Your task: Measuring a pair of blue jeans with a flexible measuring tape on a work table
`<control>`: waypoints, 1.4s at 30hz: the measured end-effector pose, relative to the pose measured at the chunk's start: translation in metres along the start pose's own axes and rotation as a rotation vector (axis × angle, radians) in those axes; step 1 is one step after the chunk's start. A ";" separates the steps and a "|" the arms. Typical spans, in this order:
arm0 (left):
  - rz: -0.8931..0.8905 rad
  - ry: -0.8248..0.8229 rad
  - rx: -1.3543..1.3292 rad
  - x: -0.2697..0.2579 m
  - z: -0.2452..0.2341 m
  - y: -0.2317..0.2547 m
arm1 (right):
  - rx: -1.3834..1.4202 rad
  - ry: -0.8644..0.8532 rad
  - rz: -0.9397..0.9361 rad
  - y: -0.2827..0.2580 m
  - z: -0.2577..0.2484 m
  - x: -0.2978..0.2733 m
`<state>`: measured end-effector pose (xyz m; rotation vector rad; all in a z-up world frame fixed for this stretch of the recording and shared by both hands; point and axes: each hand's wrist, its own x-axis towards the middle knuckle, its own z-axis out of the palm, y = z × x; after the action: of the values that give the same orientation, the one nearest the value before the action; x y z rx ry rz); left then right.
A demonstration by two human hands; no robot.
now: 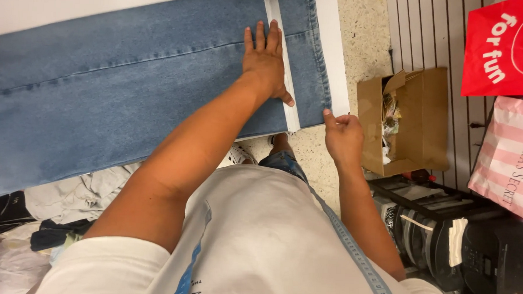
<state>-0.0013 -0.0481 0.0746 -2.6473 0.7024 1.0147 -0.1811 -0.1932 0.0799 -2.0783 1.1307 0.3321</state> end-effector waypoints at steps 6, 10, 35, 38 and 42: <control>-0.060 -0.056 0.127 0.014 0.001 0.006 | 0.254 0.118 -0.374 0.003 0.018 -0.007; 0.048 0.016 0.018 0.009 0.013 -0.010 | 0.236 -0.533 -0.662 -0.011 0.002 0.025; 0.077 0.348 -0.437 0.008 0.034 -0.009 | -0.731 -0.169 -1.660 -0.113 0.039 0.158; 0.129 0.407 -0.528 0.014 0.047 -0.016 | -0.978 -0.083 -1.547 -0.109 0.061 0.158; 0.368 0.436 -0.950 -0.026 0.009 -0.036 | -1.137 0.023 -1.524 -0.122 0.060 0.137</control>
<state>-0.0052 -0.0048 0.0871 -3.7445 1.0075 1.0367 0.0035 -0.1941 0.0237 -3.1484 -1.1130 0.1398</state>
